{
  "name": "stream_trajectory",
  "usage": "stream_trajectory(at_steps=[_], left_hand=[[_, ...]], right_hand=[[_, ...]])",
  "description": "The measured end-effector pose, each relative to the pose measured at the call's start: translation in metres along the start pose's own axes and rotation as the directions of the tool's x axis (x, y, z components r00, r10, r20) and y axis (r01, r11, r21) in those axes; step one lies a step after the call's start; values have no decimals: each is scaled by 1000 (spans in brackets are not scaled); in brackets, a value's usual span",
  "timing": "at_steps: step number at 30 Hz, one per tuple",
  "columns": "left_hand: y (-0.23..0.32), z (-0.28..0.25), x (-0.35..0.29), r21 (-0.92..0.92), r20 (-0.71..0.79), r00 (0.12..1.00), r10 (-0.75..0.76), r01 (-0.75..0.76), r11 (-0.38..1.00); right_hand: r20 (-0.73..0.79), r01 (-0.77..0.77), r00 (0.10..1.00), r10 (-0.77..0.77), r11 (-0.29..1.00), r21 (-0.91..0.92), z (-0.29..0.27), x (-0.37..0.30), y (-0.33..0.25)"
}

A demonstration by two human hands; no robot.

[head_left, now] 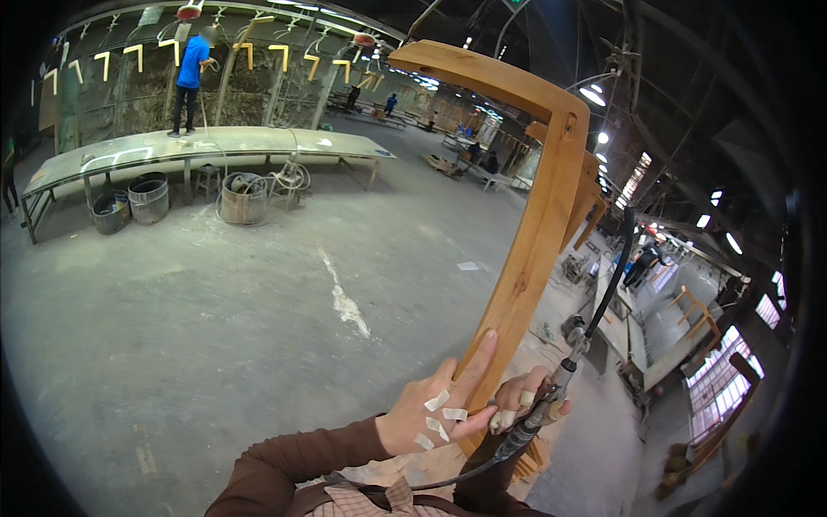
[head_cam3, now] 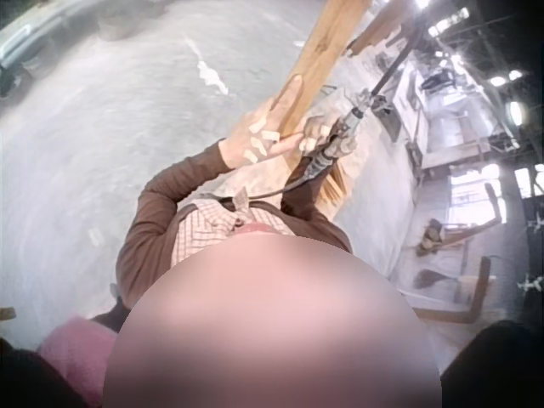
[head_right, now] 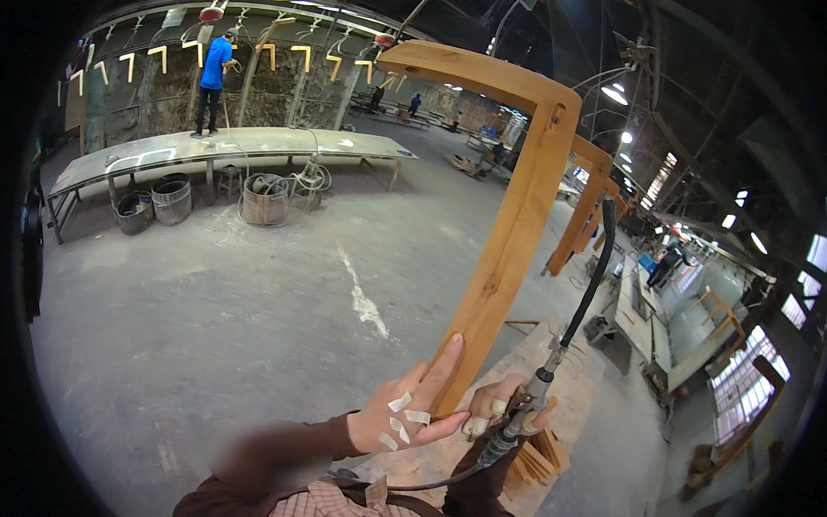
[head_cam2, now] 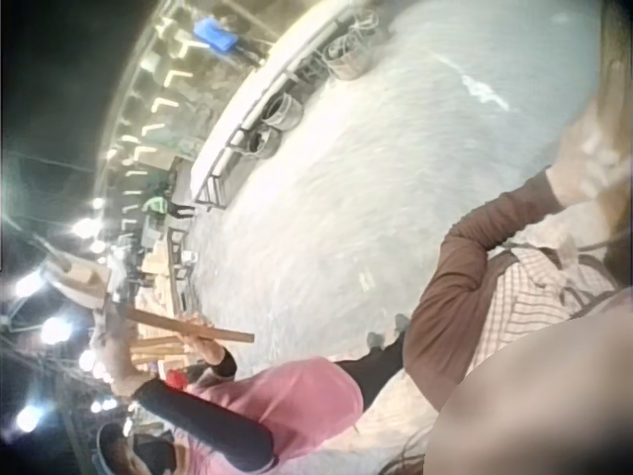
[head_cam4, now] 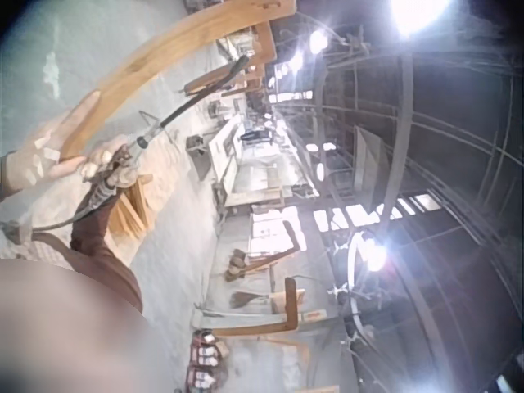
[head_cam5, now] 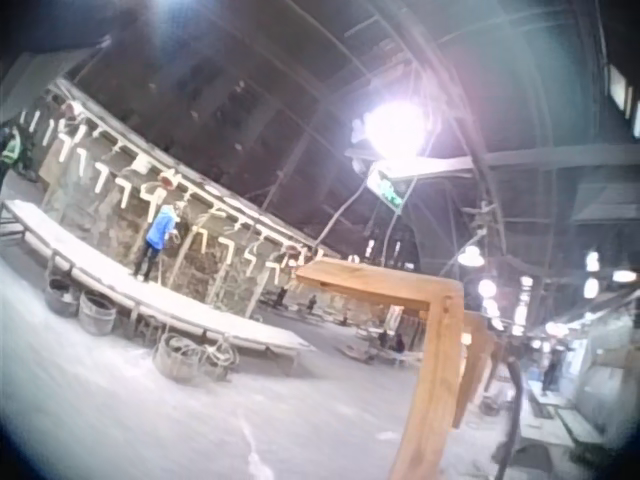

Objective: The person sands a wooden chair frame using a sanding block and a pneumatic sander. They rotate the frame to reach different sides and edges, then place the frame on a workbench.

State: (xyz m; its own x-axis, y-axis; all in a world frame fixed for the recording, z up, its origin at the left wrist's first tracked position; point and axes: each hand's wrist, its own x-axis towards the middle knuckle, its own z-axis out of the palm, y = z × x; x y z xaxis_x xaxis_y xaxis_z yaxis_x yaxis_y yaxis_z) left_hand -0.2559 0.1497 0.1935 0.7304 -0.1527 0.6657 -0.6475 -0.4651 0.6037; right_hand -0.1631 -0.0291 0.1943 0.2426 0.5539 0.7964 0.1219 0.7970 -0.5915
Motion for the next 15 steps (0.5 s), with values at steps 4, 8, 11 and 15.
stream_trajectory(at_steps=[4,8,11,15], left_hand=[[4,-2,-3,-74,73,997,-37,43,996],[4,-1,0,-65,87,995,-40,45,997],[2,1,4,-47,119,990,-75,81,996],[-2,6,7,-42,63,997,-42,45,998]], right_hand=[[24,-17,1000,17,1000,12,1,-5,-3],[4,-22,1000,22,1000,0,-1,-6,-8],[-5,-31,1000,31,999,-24,-3,-5,-11],[-69,-35,997,32,999,-37,0,-6,-13]])
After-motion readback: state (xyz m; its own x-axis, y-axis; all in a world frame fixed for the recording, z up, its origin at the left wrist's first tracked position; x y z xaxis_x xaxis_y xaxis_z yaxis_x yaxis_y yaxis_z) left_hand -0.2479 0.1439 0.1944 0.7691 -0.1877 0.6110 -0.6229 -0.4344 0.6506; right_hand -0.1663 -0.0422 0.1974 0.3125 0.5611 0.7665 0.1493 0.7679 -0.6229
